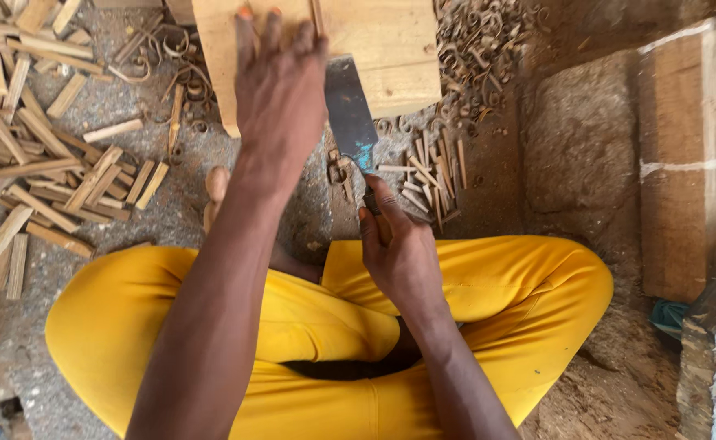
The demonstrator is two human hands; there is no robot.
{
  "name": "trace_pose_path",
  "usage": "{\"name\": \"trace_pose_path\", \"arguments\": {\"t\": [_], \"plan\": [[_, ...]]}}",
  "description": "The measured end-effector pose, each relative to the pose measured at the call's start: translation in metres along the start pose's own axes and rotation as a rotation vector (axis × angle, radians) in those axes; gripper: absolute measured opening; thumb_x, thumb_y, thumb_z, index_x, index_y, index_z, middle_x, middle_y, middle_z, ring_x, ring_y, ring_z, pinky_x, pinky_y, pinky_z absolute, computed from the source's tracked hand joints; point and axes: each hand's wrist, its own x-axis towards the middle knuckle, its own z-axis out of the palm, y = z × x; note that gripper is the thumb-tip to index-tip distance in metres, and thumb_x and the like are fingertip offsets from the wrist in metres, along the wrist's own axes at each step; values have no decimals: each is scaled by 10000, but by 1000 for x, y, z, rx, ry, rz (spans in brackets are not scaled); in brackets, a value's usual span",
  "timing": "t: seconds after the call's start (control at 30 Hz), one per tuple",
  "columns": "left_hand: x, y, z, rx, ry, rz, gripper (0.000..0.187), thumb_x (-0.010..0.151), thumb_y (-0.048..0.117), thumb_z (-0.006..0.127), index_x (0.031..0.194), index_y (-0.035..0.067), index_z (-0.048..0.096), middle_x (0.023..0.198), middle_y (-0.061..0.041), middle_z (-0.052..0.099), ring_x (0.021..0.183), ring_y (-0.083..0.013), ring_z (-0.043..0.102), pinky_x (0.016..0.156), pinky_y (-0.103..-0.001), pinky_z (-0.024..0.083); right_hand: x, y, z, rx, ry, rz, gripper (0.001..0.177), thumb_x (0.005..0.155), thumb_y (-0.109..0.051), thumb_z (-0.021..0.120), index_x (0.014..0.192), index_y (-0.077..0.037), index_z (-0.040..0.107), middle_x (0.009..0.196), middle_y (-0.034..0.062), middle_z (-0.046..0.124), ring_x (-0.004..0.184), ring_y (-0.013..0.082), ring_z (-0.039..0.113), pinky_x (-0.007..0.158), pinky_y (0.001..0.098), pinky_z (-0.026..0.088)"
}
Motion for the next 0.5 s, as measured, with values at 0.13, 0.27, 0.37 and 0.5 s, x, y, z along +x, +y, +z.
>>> {"name": "trace_pose_path", "arguments": {"t": [0.13, 0.27, 0.37, 0.5], "plan": [[-24, 34, -22, 59, -194, 89, 384, 929, -43, 623, 1304, 12, 688, 1433, -195, 615, 1362, -359, 546, 1250, -545, 229, -1, -6, -3, -19, -26, 40, 466, 979, -61, 649, 1442, -75, 599, 636, 166, 698, 422, 216, 628, 447, 404, 470], [-28, 56, -32, -35, -350, 33, 291, 1072, 50, 564, 1308, -97, 650, 1430, -285, 584, 1344, -359, 575, 1302, -493, 268, 7, -9, 1, -49, 130, -205, 380, 1075, -78, 638, 1442, -99, 544, 791, 173, 704, 605, 283, 679, 619, 393, 523], [-30, 63, -27, -23, -352, 72, 349, 950, 80, 618, 1248, -99, 638, 1486, -311, 476, 1363, -398, 505, 1208, -477, 267, 6, -7, 5, -18, 0, 62, 495, 966, -61, 641, 1456, -52, 569, 666, 190, 686, 458, 292, 658, 477, 401, 495], [-24, 58, -16, -95, -391, 23, 475, 959, 78, 610, 1389, -109, 531, 1524, -297, 432, 1393, -398, 464, 1227, -469, 248, 13, -9, 11, -40, 44, -16, 528, 950, -51, 643, 1471, -31, 562, 642, 193, 663, 466, 261, 646, 469, 388, 498]]}}
